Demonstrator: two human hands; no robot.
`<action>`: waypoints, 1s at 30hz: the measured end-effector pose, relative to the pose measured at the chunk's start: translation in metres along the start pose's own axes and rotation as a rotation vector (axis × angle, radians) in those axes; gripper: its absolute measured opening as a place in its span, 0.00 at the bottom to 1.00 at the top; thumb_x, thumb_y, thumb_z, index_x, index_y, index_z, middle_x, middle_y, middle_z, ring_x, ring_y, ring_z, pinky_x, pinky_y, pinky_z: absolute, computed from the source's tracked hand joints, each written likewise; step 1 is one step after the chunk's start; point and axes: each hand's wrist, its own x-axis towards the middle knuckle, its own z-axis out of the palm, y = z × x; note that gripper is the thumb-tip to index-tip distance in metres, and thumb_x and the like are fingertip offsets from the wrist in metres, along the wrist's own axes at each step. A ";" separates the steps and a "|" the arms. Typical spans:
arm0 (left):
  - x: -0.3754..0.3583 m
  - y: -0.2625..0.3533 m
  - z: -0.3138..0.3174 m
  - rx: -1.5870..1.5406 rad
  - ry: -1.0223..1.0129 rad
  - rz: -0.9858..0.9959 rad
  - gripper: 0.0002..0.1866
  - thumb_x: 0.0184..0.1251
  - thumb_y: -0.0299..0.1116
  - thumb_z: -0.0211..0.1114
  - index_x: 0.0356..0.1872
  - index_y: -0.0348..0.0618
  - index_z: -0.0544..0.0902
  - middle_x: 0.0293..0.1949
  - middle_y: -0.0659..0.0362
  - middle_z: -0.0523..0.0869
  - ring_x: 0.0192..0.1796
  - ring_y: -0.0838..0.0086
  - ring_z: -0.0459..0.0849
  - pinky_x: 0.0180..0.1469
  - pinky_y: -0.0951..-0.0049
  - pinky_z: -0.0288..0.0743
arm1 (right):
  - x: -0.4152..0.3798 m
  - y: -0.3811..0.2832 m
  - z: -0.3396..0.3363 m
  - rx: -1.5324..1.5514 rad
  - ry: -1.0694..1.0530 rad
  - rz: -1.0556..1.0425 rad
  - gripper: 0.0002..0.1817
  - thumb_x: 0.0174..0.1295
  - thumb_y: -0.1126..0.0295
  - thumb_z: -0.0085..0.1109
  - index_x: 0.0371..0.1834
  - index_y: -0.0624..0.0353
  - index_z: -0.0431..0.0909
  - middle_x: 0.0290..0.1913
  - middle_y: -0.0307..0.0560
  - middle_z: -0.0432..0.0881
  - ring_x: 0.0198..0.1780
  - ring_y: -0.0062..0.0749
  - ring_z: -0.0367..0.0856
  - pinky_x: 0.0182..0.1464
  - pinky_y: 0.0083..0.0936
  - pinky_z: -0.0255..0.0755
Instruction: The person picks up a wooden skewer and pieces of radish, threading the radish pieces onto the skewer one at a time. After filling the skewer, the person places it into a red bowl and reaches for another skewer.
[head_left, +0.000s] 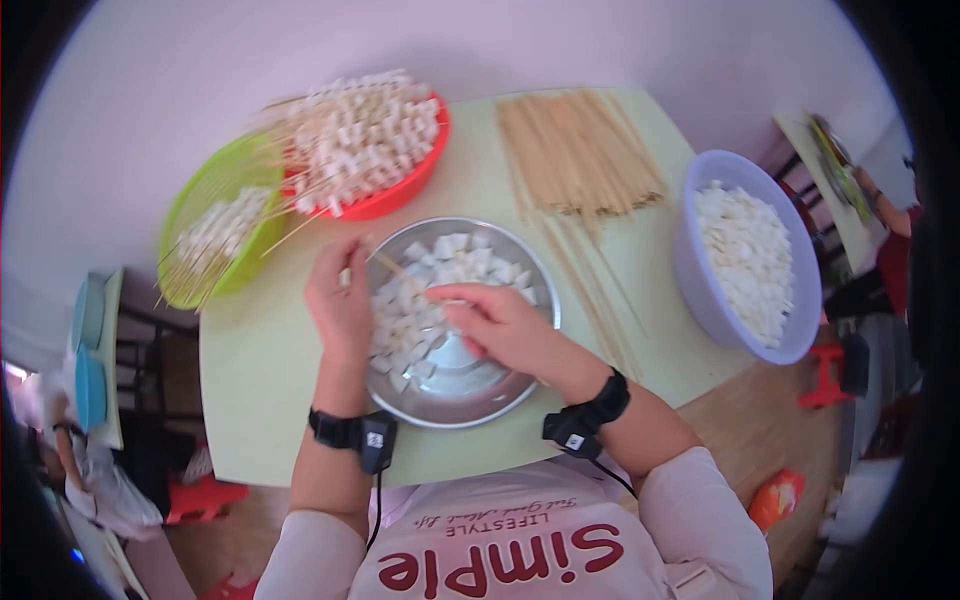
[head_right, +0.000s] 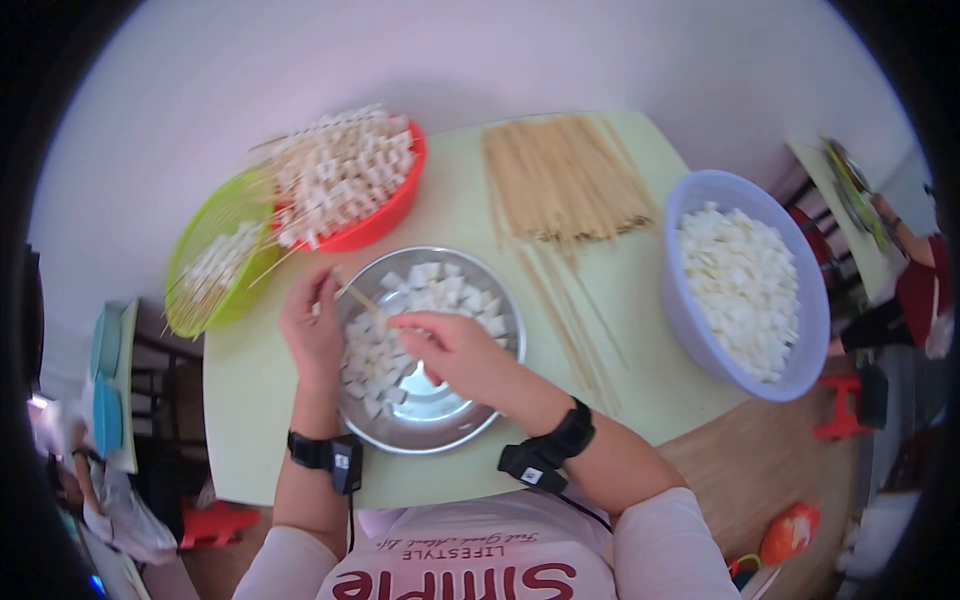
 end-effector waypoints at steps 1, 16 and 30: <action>-0.001 0.006 0.001 0.006 -0.034 0.055 0.06 0.65 0.23 0.63 0.41 0.35 0.83 0.35 0.52 0.85 0.38 0.67 0.84 0.43 0.71 0.77 | 0.000 -0.001 0.000 0.007 0.042 0.016 0.18 0.73 0.66 0.50 0.63 0.56 0.75 0.21 0.31 0.71 0.21 0.12 0.68 0.24 0.14 0.62; -0.023 0.050 0.011 -0.182 -0.312 0.069 0.12 0.61 0.20 0.64 0.45 0.38 0.85 0.37 0.51 0.86 0.36 0.62 0.86 0.40 0.69 0.80 | 0.001 -0.007 -0.007 0.109 0.190 0.034 0.13 0.71 0.64 0.55 0.52 0.58 0.71 0.21 0.36 0.75 0.19 0.13 0.68 0.21 0.14 0.61; -0.021 0.051 0.008 -0.144 -0.343 0.160 0.12 0.60 0.21 0.66 0.45 0.39 0.85 0.36 0.53 0.86 0.37 0.65 0.86 0.40 0.71 0.80 | 0.001 0.000 -0.003 0.067 0.225 -0.043 0.11 0.68 0.71 0.57 0.50 0.60 0.71 0.25 0.40 0.78 0.17 0.14 0.68 0.18 0.14 0.59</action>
